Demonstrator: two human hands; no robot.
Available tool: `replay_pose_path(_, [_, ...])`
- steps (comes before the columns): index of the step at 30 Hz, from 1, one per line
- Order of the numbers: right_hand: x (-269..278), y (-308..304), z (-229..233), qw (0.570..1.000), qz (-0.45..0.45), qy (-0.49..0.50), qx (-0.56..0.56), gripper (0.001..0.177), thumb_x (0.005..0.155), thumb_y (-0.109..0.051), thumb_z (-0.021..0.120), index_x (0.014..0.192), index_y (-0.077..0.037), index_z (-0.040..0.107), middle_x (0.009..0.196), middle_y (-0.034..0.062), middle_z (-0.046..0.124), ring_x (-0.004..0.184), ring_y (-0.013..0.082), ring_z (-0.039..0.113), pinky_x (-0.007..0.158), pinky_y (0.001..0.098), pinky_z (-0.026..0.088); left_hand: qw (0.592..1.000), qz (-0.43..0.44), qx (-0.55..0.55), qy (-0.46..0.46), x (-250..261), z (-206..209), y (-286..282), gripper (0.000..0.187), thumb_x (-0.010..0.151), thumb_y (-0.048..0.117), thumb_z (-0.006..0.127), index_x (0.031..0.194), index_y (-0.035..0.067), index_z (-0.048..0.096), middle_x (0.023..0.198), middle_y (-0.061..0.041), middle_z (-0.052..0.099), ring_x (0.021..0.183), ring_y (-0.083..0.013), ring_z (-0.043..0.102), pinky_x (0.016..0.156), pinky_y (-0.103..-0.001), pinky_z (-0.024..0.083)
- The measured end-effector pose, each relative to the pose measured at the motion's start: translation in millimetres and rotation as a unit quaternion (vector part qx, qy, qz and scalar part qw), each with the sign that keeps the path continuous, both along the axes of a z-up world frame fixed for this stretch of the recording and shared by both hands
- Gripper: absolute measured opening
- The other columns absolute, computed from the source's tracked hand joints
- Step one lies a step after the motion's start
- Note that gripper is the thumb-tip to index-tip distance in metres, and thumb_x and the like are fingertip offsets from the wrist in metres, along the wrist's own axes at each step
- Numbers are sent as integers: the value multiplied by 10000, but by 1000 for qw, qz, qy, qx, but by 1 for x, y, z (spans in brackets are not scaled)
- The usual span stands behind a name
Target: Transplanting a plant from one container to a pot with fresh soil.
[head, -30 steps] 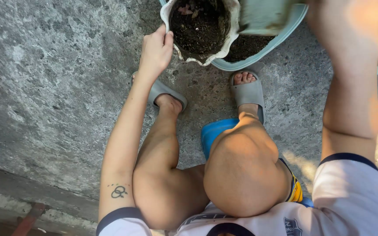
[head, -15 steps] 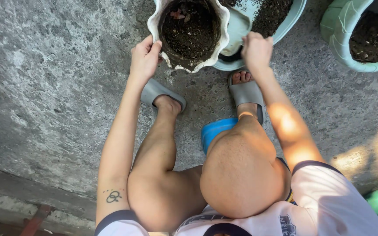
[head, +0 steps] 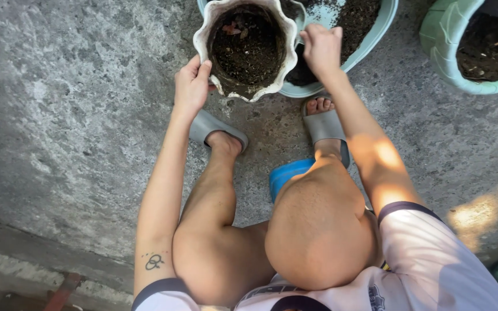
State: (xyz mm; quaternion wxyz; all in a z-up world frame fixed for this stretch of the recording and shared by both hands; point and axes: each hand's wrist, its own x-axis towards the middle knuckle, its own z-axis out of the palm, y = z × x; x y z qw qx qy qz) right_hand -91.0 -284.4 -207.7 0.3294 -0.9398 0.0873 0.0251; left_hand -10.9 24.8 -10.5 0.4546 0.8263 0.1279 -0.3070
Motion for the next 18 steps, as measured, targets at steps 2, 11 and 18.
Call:
replay_pose_path(2, [-6,-14,7,999,17,-36,-5,282,1151,-234,664,908,-101,719,793,55,691,648,184,489,787,375,334,999,-26,29,-30,-1,6,-4,273,1039,221,561,1219,66,697,773,-3,678,692,-72,678,618,-277,610])
replay_pose_path(11, [-16,-84,64,968,119,-104,-193,149,1037,-186,684,914,-109,717,890,21,648,928,205,602,959,402,339,985,81,-150,31,-54,14,50,270,1090,169,531,1263,7,660,1009,6,720,871,-80,685,746,-261,593])
replay_pose_path(18, [-28,-33,83,969,52,-123,-209,171,1074,-221,715,1166,-77,725,1153,81,601,1104,221,553,1009,421,376,975,172,-140,23,-126,-37,93,240,1084,167,533,1213,23,675,1019,7,694,912,-81,678,779,-280,636])
